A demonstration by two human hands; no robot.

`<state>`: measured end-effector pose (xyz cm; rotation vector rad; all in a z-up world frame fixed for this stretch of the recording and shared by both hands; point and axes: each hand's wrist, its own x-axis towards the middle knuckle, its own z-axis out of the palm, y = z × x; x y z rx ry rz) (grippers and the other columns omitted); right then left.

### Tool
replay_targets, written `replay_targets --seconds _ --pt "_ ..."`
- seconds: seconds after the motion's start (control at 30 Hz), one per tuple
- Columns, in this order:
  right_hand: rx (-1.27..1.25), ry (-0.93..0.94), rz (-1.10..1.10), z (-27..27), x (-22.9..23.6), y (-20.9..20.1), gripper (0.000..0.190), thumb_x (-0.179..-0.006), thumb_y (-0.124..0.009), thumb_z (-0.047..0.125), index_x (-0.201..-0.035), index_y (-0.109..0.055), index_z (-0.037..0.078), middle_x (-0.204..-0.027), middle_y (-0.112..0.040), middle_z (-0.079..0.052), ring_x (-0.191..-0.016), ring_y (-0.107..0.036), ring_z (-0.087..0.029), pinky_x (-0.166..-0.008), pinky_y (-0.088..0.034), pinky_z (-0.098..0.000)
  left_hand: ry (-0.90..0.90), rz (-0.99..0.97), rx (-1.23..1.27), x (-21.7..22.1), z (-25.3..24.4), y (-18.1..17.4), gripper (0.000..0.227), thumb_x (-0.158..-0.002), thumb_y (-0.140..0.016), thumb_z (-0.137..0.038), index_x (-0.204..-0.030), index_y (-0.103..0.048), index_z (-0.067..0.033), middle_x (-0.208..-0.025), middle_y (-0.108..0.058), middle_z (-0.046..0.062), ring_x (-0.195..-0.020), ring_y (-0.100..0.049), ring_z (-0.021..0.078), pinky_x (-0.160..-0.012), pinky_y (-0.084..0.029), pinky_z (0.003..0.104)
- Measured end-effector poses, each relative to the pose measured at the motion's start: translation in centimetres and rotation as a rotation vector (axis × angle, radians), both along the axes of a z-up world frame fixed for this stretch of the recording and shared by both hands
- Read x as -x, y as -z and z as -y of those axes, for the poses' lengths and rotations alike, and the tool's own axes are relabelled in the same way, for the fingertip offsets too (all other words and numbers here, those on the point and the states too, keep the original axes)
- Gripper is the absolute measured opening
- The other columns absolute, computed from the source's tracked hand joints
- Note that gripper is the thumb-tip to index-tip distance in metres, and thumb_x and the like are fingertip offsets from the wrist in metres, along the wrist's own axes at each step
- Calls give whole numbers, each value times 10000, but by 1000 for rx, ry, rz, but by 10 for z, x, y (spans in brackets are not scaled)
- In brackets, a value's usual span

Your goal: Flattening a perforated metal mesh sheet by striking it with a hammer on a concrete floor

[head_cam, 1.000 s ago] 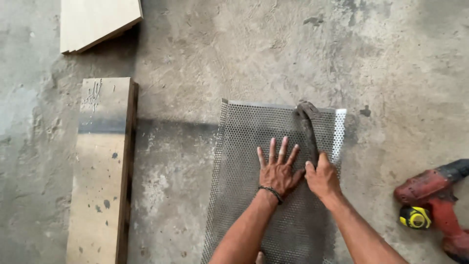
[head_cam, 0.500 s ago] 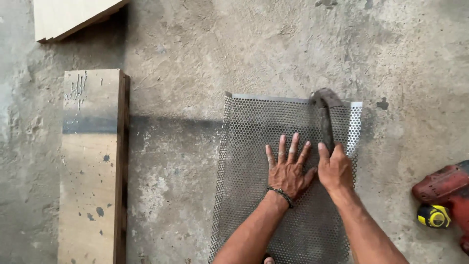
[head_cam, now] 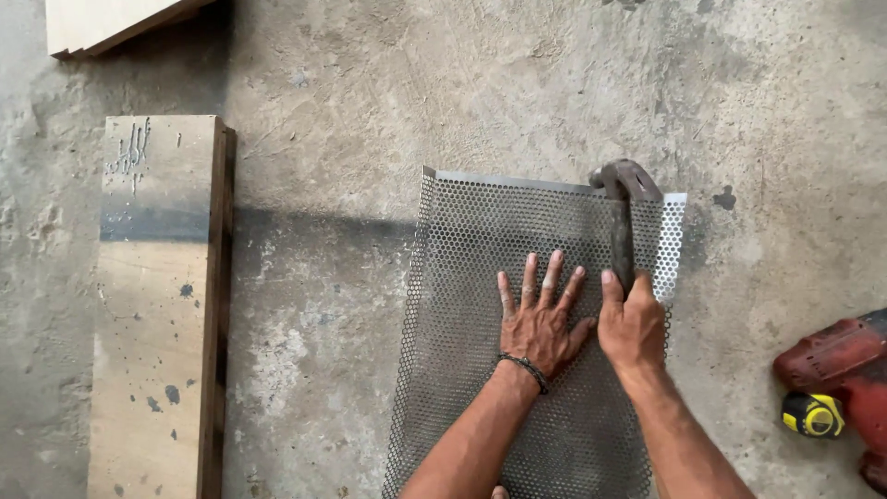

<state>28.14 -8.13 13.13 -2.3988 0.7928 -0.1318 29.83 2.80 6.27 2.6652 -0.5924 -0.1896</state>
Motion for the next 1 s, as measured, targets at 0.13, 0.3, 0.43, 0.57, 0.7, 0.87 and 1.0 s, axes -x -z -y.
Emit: replay_targets --seconds 0.13,0.3,0.43,0.57,0.7,0.87,1.0 --pt "33 -10 -25 7 -1 8 438 -1064 -545 467 -1157 -591 41 -926 -706 -344 -957 -689 -541 -773 -544 -620 2 -10 -40 1 -1 -6 776 -936 -436 -662 -1621 -256 -344 -1741 -95 0 -1594 -3 345 -1198 10 726" --pt "141 -46 -45 20 2 15 478 -1061 -559 499 -1158 -611 35 -931 -710 -338 -955 -695 -529 -777 -549 -613 8 -47 -27 -1 -1 -10 790 -935 -425 -665 -1627 -222 -341 -1742 -82 11 -1591 -20 355 -1197 5 731" --pt "60 -29 -10 19 3 8 456 -1071 -542 480 -1177 -591 39 -932 -696 -354 -952 -676 -554 -761 -533 -642 1 -43 -39 -1 0 -8 801 -927 -416 -680 -1626 -216 -343 -1740 -78 8 -1589 -13 358 -1195 9 736" --pt "76 -87 -23 24 2 14 489 -1067 -543 514 -1195 -599 46 -929 -706 -343 -940 -687 -543 -758 -546 -636 6 -36 -4 2 0 -11 783 -936 -405 -672 -1625 -249 -336 -1738 -129 15 -1592 -43 358 -1202 -3 727" --pt "129 -186 -56 17 -6 23 501 -1059 -563 519 -1192 -616 39 -920 -701 -361 -926 -696 -537 -753 -558 -628 0 29 -93 5 -1 -3 786 -937 -394 -692 -1632 -233 -360 -1750 -91 -10 -1605 10 350 -1215 8 721" --pt "76 -283 -30 11 -27 9 470 -1059 -570 490 -1208 -612 46 -875 -708 -337 -911 -691 -542 -756 -540 -646 -2 27 -75 4 -1 1 775 -934 -416 -694 -1617 -281 -355 -1753 -100 -22 -1610 -13 343 -1226 -8 708" --pt "64 -365 -40 3 -41 -3 469 -1053 -571 535 -1186 -619 88 -831 -718 -288 -900 -705 -500 -741 -550 -624 14 71 -128 7 2 14 779 -941 -431 -698 -1619 -275 -346 -1751 -97 -12 -1610 20 350 -1228 18 710"
